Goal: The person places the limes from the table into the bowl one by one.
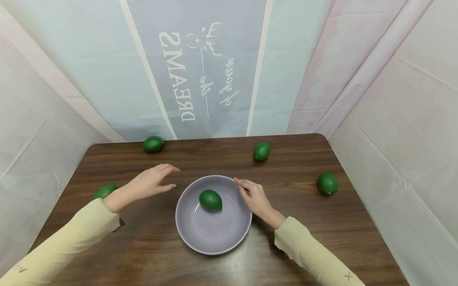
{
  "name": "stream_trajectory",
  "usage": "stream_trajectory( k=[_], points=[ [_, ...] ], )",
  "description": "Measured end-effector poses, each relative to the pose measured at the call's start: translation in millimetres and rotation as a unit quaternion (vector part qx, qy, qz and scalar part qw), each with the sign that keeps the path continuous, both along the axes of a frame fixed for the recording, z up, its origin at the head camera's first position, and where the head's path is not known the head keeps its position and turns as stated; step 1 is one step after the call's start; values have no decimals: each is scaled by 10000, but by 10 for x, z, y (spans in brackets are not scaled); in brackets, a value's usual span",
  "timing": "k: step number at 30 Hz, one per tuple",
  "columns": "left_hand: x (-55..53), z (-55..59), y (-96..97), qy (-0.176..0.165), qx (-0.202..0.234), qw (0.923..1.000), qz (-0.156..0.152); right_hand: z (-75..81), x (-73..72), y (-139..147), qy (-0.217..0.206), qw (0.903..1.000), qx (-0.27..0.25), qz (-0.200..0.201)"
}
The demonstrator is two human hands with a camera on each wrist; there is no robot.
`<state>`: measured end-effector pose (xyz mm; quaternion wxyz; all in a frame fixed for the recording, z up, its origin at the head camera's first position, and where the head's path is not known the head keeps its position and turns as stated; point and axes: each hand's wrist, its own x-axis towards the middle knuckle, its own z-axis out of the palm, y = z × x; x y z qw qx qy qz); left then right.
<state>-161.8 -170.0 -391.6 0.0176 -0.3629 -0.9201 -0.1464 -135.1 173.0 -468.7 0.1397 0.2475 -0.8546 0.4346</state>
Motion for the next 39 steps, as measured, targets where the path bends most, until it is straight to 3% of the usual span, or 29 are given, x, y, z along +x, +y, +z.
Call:
stream_trajectory(
  k=[23, 39],
  points=[
    [-17, -60, -282, 314, 85, 9992, 237, -9, -4, 4, 69, 10000, 16, 28],
    [-30, -62, -459, 180, -72, 9979, 625, -4, 5, 1, 40, 10000, 30, -14]
  ],
)
